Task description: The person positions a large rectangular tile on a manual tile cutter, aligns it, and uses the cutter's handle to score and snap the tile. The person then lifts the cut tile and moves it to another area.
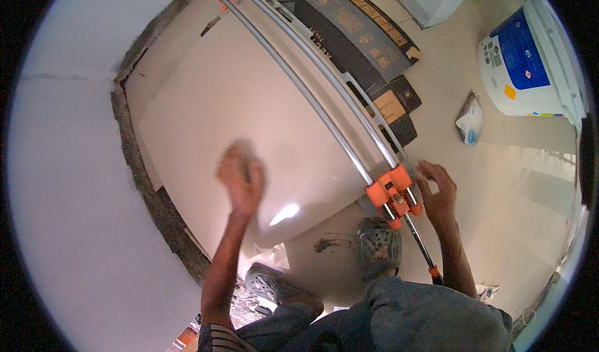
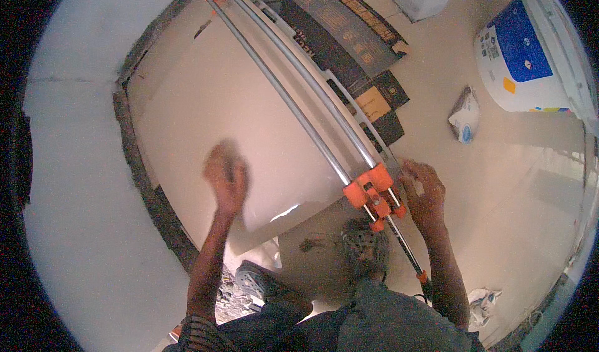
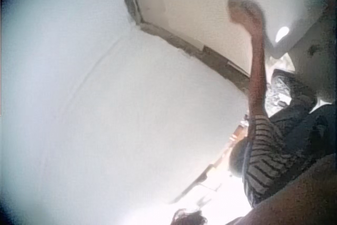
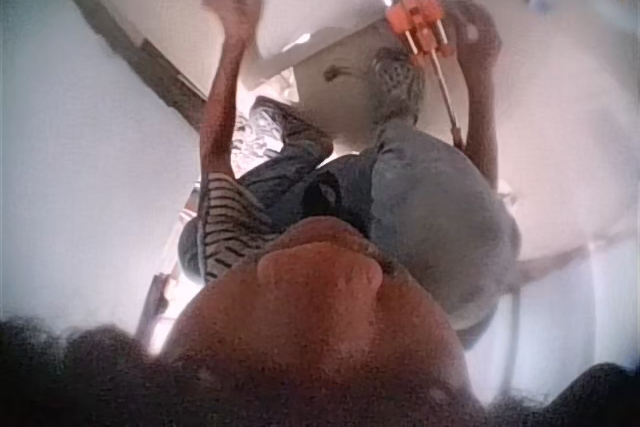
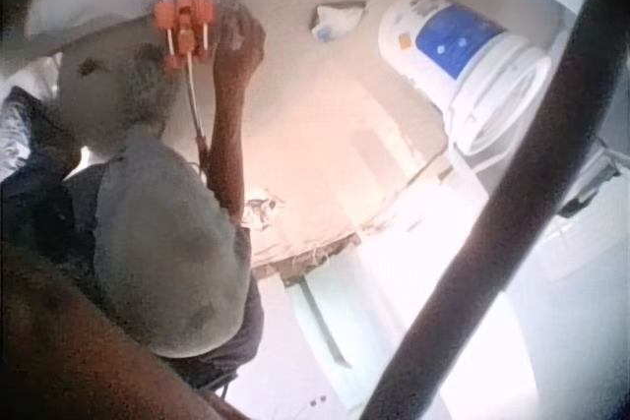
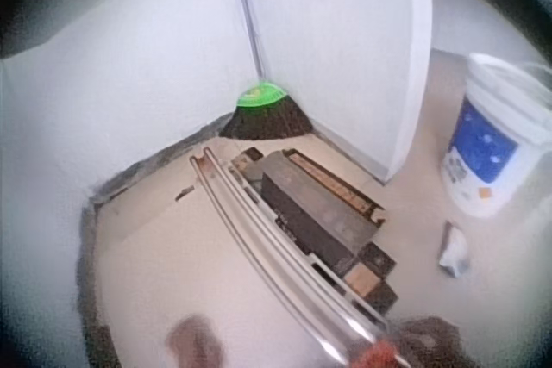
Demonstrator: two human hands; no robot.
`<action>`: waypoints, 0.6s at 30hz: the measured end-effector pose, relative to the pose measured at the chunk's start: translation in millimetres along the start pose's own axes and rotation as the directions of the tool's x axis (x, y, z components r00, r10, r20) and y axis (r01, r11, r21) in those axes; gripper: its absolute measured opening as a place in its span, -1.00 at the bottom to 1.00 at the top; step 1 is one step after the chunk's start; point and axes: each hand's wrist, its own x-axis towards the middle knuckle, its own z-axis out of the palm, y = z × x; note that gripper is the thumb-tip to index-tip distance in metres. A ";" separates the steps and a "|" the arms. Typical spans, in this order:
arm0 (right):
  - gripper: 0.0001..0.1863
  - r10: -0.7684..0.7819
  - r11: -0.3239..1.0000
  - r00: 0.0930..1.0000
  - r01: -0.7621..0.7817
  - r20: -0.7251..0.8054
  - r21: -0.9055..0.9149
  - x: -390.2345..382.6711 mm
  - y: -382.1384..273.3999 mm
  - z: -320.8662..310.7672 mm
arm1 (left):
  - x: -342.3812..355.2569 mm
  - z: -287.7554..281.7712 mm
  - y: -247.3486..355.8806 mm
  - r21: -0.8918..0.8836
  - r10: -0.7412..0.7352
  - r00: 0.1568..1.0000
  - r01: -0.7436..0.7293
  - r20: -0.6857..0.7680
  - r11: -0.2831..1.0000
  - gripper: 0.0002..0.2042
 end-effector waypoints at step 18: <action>-0.67 0.601 0.781 0.594 -0.577 0.534 -0.238 -153.4 -52.9 -84.0 | -12.7 -3.3 141.3 -0.211 0.441 0.782 -0.387 0.440 0.898 0.08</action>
